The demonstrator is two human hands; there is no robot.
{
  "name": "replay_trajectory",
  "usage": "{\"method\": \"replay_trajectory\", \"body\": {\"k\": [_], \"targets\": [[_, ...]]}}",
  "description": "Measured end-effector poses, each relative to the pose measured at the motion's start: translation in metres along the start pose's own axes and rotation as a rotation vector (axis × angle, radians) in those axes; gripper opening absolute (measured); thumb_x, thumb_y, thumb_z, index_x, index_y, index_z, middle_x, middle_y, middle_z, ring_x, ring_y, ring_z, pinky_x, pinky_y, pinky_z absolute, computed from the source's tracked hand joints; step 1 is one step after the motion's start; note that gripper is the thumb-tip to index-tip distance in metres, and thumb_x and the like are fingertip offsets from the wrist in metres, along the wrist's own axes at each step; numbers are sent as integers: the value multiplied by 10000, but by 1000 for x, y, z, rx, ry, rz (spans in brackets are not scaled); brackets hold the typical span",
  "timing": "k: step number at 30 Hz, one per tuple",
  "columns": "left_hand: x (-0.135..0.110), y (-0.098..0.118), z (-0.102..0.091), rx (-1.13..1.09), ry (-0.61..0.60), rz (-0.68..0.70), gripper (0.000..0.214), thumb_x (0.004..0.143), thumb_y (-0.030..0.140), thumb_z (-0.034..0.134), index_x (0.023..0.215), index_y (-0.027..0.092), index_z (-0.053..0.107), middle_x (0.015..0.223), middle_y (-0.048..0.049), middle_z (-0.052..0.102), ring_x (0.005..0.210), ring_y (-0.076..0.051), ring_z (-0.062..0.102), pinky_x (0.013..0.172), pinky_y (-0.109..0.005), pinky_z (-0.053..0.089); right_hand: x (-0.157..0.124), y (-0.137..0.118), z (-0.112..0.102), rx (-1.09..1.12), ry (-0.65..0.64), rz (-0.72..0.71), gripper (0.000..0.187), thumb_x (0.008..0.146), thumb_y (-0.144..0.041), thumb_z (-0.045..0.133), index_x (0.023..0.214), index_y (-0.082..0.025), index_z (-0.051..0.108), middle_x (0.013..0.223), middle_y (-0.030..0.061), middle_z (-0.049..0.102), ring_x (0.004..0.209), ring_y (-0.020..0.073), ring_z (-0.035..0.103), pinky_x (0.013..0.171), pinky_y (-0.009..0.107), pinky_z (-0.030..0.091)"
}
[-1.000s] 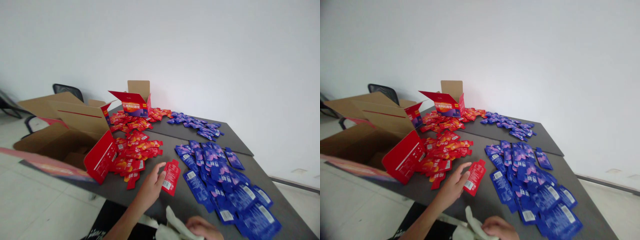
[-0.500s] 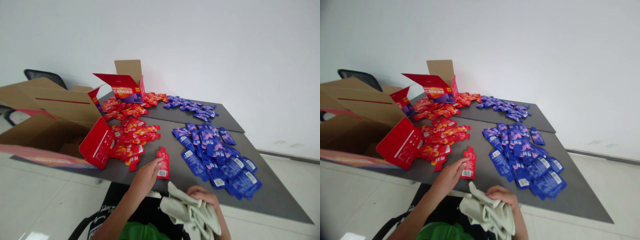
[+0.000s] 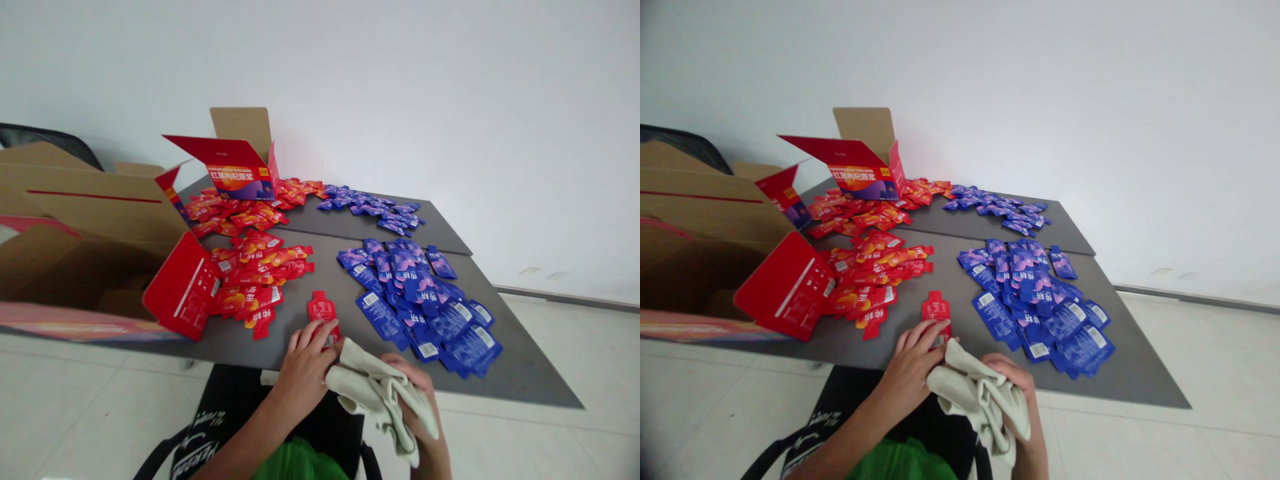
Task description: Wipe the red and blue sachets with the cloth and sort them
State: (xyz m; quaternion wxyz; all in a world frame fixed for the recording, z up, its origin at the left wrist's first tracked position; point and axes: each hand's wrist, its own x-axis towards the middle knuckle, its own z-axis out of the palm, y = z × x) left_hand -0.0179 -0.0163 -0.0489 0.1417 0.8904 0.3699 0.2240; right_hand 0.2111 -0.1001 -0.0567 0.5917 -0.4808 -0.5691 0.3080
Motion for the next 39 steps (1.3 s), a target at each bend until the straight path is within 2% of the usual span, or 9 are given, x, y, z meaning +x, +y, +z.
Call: {"method": "replay_trajectory", "body": {"k": [7,12,15,18,24,28,33,37,39], "targets": [[2,-13,-12,-60,34,74,161,968,185,666,1091,252,747,1335,-33,692,1319,-258,553,1079,-463,475,1,0,2,-83,32,-24,220,853,-432,781,965,-249,829,994,92,813,831,257,776,722,302,635],[-28,-23,-12,-39,167,169,259,1021,167,566,1240,202,699,1376,-73,676,1325,-241,581,1105,-437,514,14,-3,9,-241,171,29,234,897,-308,732,1116,-270,803,1051,66,817,933,277,778,824,358,634],[-45,-28,-9,-11,205,209,280,1034,189,554,1283,193,683,1396,-83,666,1345,-229,576,1106,-409,531,37,-17,20,-318,211,-92,318,883,-252,747,1198,-283,772,1164,67,792,1046,279,750,931,386,600],[-52,-31,-5,21,204,231,289,1035,206,565,1301,180,674,1403,-92,663,1354,-235,570,1094,-413,545,60,-31,41,-373,53,-231,368,895,-206,734,1254,-286,743,1222,73,767,1100,255,728,957,356,577],[-53,-39,-2,62,132,216,255,1047,197,514,1171,213,736,1151,-50,770,1109,-236,696,1028,-445,574,78,-23,84,-700,-523,-300,444,950,-118,665,1345,-320,676,1336,31,732,1137,204,705,987,304,542],[-54,-43,-1,132,146,261,384,1053,136,431,1353,212,657,1332,-49,717,1262,-215,637,1070,-395,541,105,-3,84,-847,-511,-265,427,952,-137,668,1343,-309,681,1351,35,725,1128,223,707,981,314,547],[-52,-42,0,141,160,259,405,1036,102,432,1361,207,651,1369,-34,702,1303,-204,616,1071,-377,534,144,1,71,-968,-402,-223,432,939,-104,641,1339,-257,697,1329,70,734,1154,263,707,991,350,559],[-52,-40,3,98,183,247,390,1033,102,442,1332,200,672,1331,-50,722,1268,-213,640,1068,-393,537,121,-23,76,-856,-306,-282,445,965,-139,627,1392,-263,652,1385,77,698,1202,233,679,1025,332,536],[-53,-39,5,57,208,210,364,1029,109,459,1268,213,713,1200,-51,772,1156,-220,692,1052,-411,547,97,-34,82,-777,-386,-309,430,982,-172,630,1392,-299,646,1373,57,707,1182,211,686,1011,311,537]]}}
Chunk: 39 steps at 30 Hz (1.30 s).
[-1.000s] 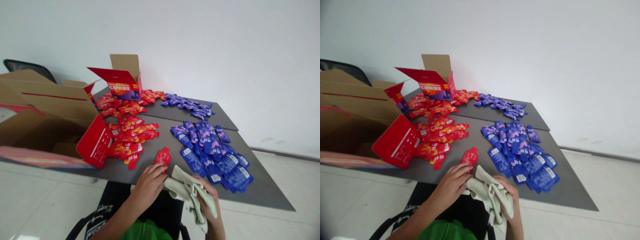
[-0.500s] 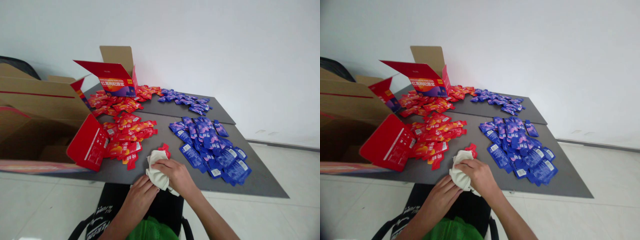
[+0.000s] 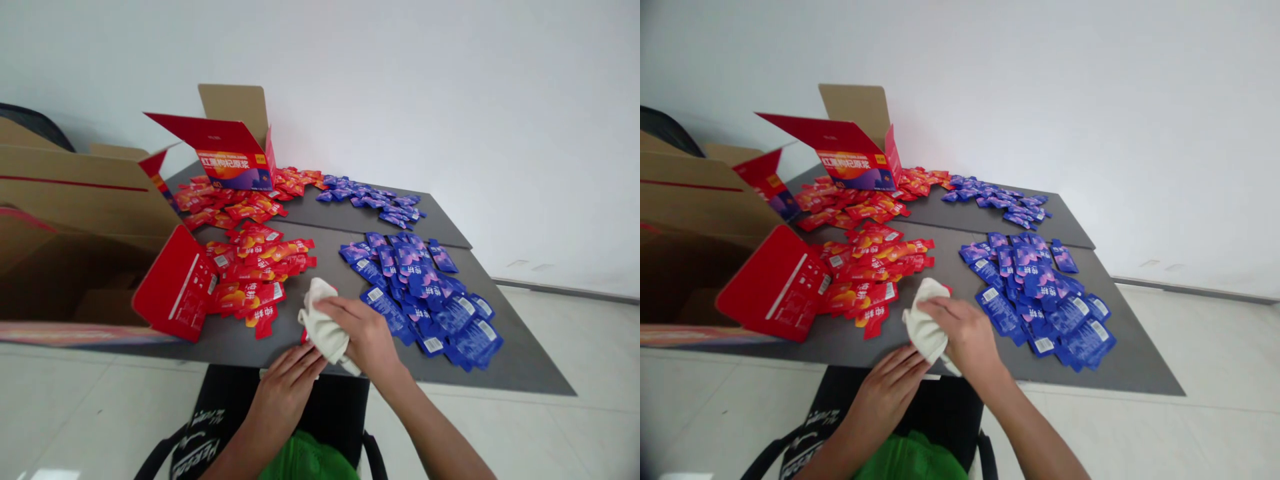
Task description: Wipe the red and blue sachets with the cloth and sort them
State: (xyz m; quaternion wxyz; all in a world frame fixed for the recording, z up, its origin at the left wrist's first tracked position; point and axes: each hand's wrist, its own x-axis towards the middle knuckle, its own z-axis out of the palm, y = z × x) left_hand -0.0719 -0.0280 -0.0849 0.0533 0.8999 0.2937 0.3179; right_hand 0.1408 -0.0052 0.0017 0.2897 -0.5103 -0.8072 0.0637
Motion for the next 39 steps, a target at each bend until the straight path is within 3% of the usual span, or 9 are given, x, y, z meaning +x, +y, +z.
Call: {"method": "replay_trajectory", "body": {"k": [4,11,15,19,23,28,32,35,39], "targets": [[0,1,0,-32,29,-46,340,1024,116,470,1174,222,756,1043,-44,798,1025,-226,727,1026,-435,561,-15,-7,15,37,-192,-8,428,945,-154,686,1335,-331,681,1322,19,739,1123,197,715,965,290,557],[6,-1,-7,-1,-67,5,404,1022,88,427,1312,204,683,1312,-56,734,1245,-212,667,1041,-392,564,35,42,9,-133,-107,161,480,918,-83,640,1346,-291,696,1355,55,722,1178,244,703,978,322,568],[3,-1,-3,-28,-36,4,391,1025,94,426,1293,197,692,1287,-62,744,1217,-228,682,1034,-419,566,16,14,-2,-60,-3,105,482,942,-101,627,1380,-299,667,1374,61,707,1196,229,689,1005,323,553],[0,1,1,-63,-7,-63,341,1022,105,456,1166,203,749,1079,-54,799,1039,-235,738,1034,-457,559,-18,-9,8,65,-178,17,472,945,-108,651,1357,-337,674,1333,32,734,1156,202,707,1003,303,555],[1,1,0,-57,-28,-44,376,1021,92,448,1285,199,694,1273,-51,751,1192,-234,688,1049,-426,548,-1,16,20,56,-173,123,471,921,-75,652,1319,-322,704,1346,28,727,1175,209,706,1000,300,563],[5,0,-3,-52,-36,-42,414,1006,52,435,1311,205,671,1337,-31,722,1261,-200,653,1063,-389,540,37,39,6,-102,-86,173,492,914,-40,596,1334,-269,707,1338,71,727,1170,255,709,966,343,581],[4,2,-1,-75,-27,-54,394,1000,58,450,1269,197,701,1237,-55,763,1184,-214,690,1046,-405,554,7,6,-1,1,-15,94,481,929,-86,643,1359,-296,683,1356,56,717,1193,223,692,1005,312,553],[1,3,2,-106,-2,-99,359,1000,64,461,1151,204,754,1023,-53,800,1004,-222,739,1040,-437,555,-19,-12,7,76,-187,46,492,932,-94,665,1356,-343,676,1342,18,728,1160,199,708,988,295,558],[1,2,1,-95,-50,-94,389,1001,62,464,1265,209,708,1240,-59,761,1187,-226,689,1071,-422,538,-2,13,18,68,-154,138,503,902,-41,654,1316,-322,707,1339,22,729,1175,204,707,994,299,564]]}}
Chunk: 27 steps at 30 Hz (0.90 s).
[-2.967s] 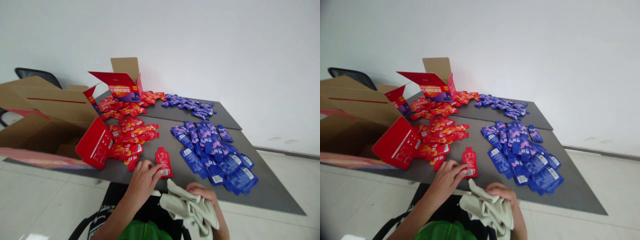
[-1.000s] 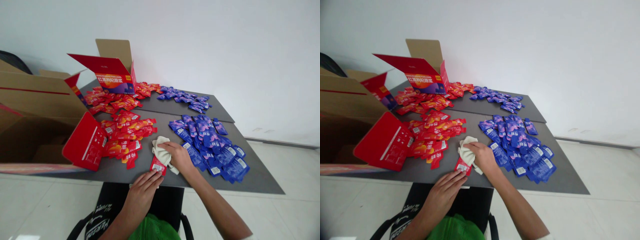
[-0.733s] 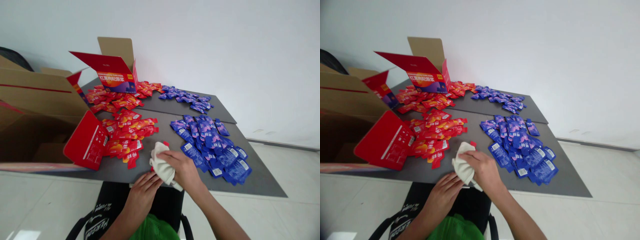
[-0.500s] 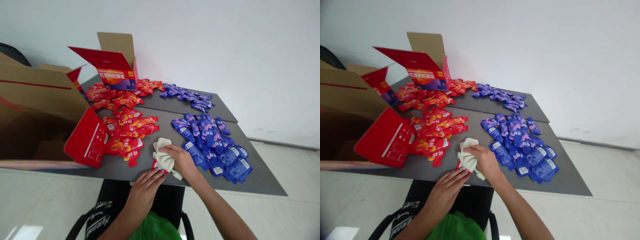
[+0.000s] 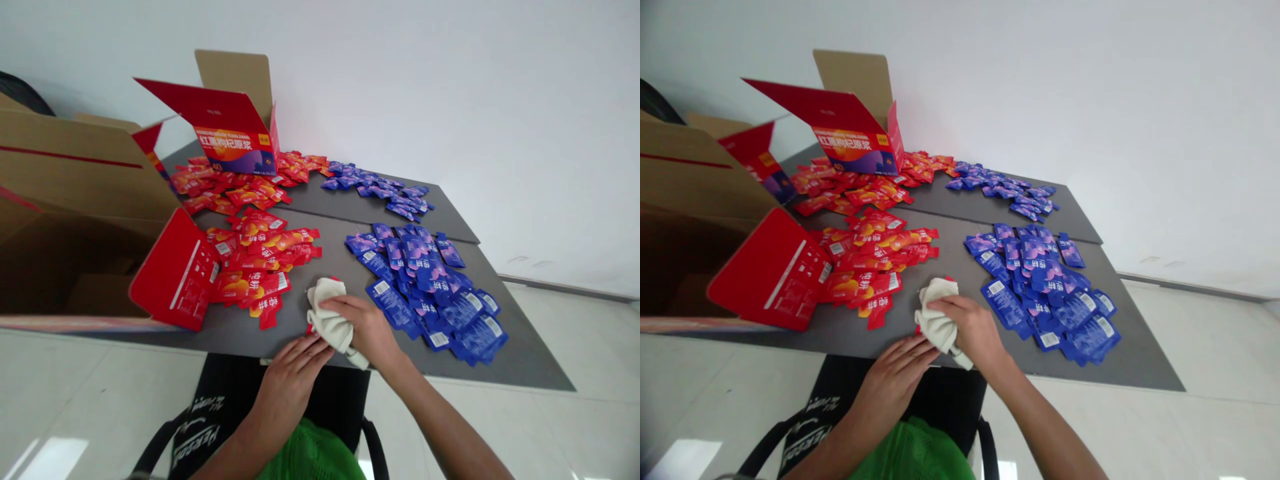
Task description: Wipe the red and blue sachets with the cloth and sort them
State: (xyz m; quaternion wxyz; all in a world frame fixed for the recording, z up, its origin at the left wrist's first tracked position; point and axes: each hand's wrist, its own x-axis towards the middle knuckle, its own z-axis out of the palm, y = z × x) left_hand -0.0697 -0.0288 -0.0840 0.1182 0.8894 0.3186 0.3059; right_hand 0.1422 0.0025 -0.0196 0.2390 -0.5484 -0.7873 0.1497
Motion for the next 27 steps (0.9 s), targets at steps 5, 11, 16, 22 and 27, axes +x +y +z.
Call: {"method": "replay_trajectory", "body": {"k": [5,11,16,22,27], "targets": [[3,-1,-5,10,-25,22,437,998,42,431,1321,214,670,1340,-41,720,1277,-199,645,1078,-385,535,38,21,-20,-170,106,61,488,910,-54,621,1334,-282,706,1346,60,726,1183,245,704,973,339,583],[1,1,1,-9,29,-8,370,990,53,474,1206,206,732,1112,-59,794,1085,-226,726,1045,-430,561,-16,-22,-11,-50,3,-97,495,931,-100,663,1368,-333,676,1327,46,737,1145,223,713,977,324,573],[0,0,-1,-7,-10,-9,407,995,57,468,1283,221,705,1223,-58,766,1169,-220,698,1070,-424,547,-1,-3,-1,-43,-23,-30,521,890,-52,663,1329,-331,702,1331,34,737,1147,212,721,972,306,582],[5,-1,-7,1,-29,12,409,1004,57,459,1306,220,682,1327,-36,728,1265,-196,654,1073,-385,544,36,13,-25,-176,99,33,521,887,-31,621,1335,-284,708,1340,65,730,1161,248,714,982,338,581],[2,1,-2,-26,-2,-19,355,997,63,484,1185,218,743,1092,-46,793,1066,-214,725,1050,-423,555,-15,-24,-21,-25,13,-94,479,927,-84,654,1348,-309,690,1335,40,733,1151,208,713,988,302,568]]}}
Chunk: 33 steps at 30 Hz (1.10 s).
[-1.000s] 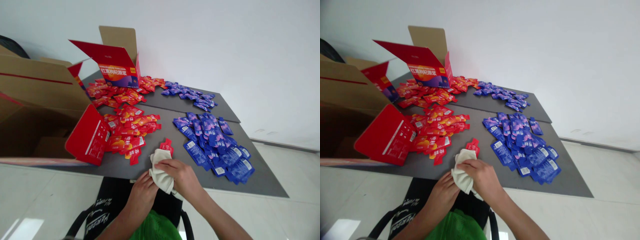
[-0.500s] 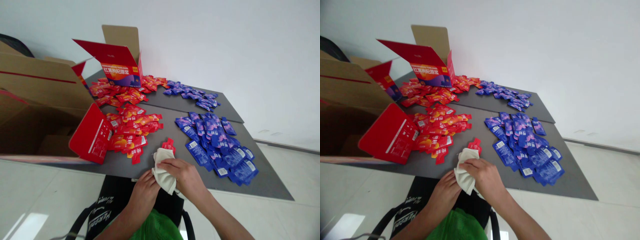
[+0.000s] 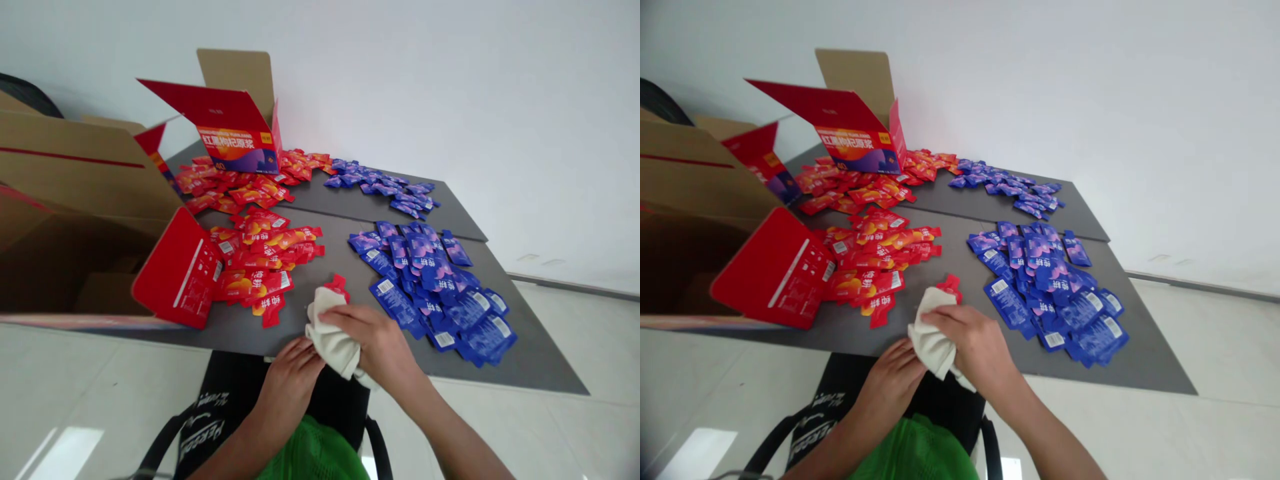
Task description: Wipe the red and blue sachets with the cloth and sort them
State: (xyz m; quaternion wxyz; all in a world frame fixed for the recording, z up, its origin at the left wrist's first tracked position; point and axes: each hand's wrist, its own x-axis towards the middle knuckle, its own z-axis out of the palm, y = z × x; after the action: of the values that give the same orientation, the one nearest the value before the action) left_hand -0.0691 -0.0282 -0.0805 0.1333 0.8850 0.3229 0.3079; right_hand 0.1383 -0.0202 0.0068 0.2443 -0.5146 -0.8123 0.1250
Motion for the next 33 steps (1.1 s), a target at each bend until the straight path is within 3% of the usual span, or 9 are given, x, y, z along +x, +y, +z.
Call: {"method": "replay_trajectory", "body": {"k": [2,4,10,14,19,23,27,31,33], "targets": [[-1,0,1,-11,11,-18,340,998,69,491,1140,221,759,995,-42,796,988,-218,734,1043,-441,556,-10,-3,9,26,-82,2,487,922,-75,661,1335,-331,694,1327,22,739,1137,198,719,982,294,571],[-1,-1,0,-9,16,4,345,1007,80,486,1200,217,738,1095,-47,793,1070,-222,720,1052,-434,550,-3,9,17,28,-77,46,509,896,-50,672,1321,-329,704,1330,20,737,1142,199,720,982,290,573],[1,-4,-5,34,-28,54,390,1025,77,451,1312,217,676,1344,-27,719,1269,-189,646,1077,-378,531,53,54,6,-156,42,141,516,892,-19,613,1338,-259,706,1331,72,730,1164,257,711,972,341,581],[1,-3,-3,22,-4,44,374,1025,88,463,1290,221,691,1307,-32,738,1238,-201,665,1056,-392,545,34,28,-8,-84,148,93,482,923,-65,615,1355,-266,693,1355,69,717,1176,227,700,1014,320,556],[0,-2,0,-15,14,3,305,1015,102,492,1064,216,770,1014,-43,805,978,-221,740,1023,-438,558,-10,-2,7,17,-110,19,506,923,-57,634,1345,-333,683,1339,8,729,1164,189,707,995,278,552],[1,-4,-3,0,-7,37,351,1020,93,484,1261,225,702,1264,-28,757,1185,-215,690,1037,-412,549,18,29,18,-35,-43,115,521,890,-44,656,1324,-328,702,1352,15,723,1157,209,714,979,283,564],[3,-5,-6,26,-34,57,378,1024,87,466,1306,229,674,1342,-14,721,1258,-196,656,1045,-388,543,56,53,3,-166,28,179,523,897,-24,598,1341,-279,702,1336,53,731,1175,245,707,965,310,570],[3,-4,-5,3,-12,41,365,1016,99,491,1301,226,680,1306,-30,739,1238,-214,666,1032,-406,551,35,28,-6,-95,119,111,507,920,-46,606,1361,-284,684,1345,48,725,1176,215,700,998,291,548],[2,-3,-3,-16,11,32,346,1014,98,494,1254,226,709,1212,-43,774,1155,-222,703,1030,-421,552,11,10,-1,-49,56,51,489,928,-74,630,1359,-301,681,1339,39,729,1166,208,704,997,289,547]]}}
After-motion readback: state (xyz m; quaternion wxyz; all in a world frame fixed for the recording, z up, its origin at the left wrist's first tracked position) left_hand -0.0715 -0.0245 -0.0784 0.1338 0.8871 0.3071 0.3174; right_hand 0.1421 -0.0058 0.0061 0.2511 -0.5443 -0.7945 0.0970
